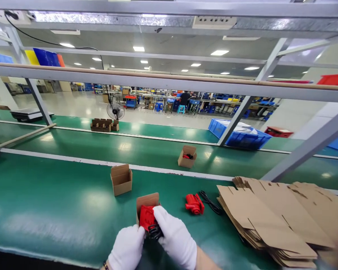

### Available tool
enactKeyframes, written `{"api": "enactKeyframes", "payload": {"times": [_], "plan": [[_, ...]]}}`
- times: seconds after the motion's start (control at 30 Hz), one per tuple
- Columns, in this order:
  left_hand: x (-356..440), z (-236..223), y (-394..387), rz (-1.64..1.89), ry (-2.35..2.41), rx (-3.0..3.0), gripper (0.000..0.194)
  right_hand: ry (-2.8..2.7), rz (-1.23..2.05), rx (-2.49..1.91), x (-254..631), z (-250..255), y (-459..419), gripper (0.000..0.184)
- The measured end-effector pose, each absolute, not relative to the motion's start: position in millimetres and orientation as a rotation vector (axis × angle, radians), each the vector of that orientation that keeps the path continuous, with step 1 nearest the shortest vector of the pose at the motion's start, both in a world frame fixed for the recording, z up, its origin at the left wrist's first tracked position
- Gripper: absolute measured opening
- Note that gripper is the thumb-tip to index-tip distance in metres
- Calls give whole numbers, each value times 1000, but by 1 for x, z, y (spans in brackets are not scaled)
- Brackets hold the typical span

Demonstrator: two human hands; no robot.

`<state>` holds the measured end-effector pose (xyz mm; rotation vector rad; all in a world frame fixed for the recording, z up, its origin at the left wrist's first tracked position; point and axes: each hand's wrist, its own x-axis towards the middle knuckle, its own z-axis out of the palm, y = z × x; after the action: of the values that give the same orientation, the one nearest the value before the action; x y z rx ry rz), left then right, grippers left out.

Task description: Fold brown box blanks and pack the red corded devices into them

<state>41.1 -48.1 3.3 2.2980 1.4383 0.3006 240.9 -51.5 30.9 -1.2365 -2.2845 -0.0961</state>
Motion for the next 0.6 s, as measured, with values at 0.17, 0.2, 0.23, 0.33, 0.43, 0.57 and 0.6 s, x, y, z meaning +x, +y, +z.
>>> {"api": "enactKeyframes", "payload": {"times": [0.17,0.2,0.23,0.33,0.43,0.57,0.6], "plan": [[29,-28,-53,1023,1403,1846,50,-2588,7,-1490,236,74,-60,49],[34,-28,-51,1115,1425,1711,72,-2651,-8,-1515,233,84,-60,50],[40,-26,-48,1146,1400,1611,90,-2709,-28,-1529,231,92,-60,50],[63,-11,-40,1020,1224,1508,86,-2817,-113,-1494,229,105,-57,46],[73,-4,-36,973,1196,1524,70,-2809,-189,-1400,236,100,-56,48],[71,-13,-37,1035,1178,1579,59,-2778,-210,-1334,242,85,-62,44],[70,-15,-38,1045,1172,1581,55,-2785,-222,-1354,240,84,-63,40]]}}
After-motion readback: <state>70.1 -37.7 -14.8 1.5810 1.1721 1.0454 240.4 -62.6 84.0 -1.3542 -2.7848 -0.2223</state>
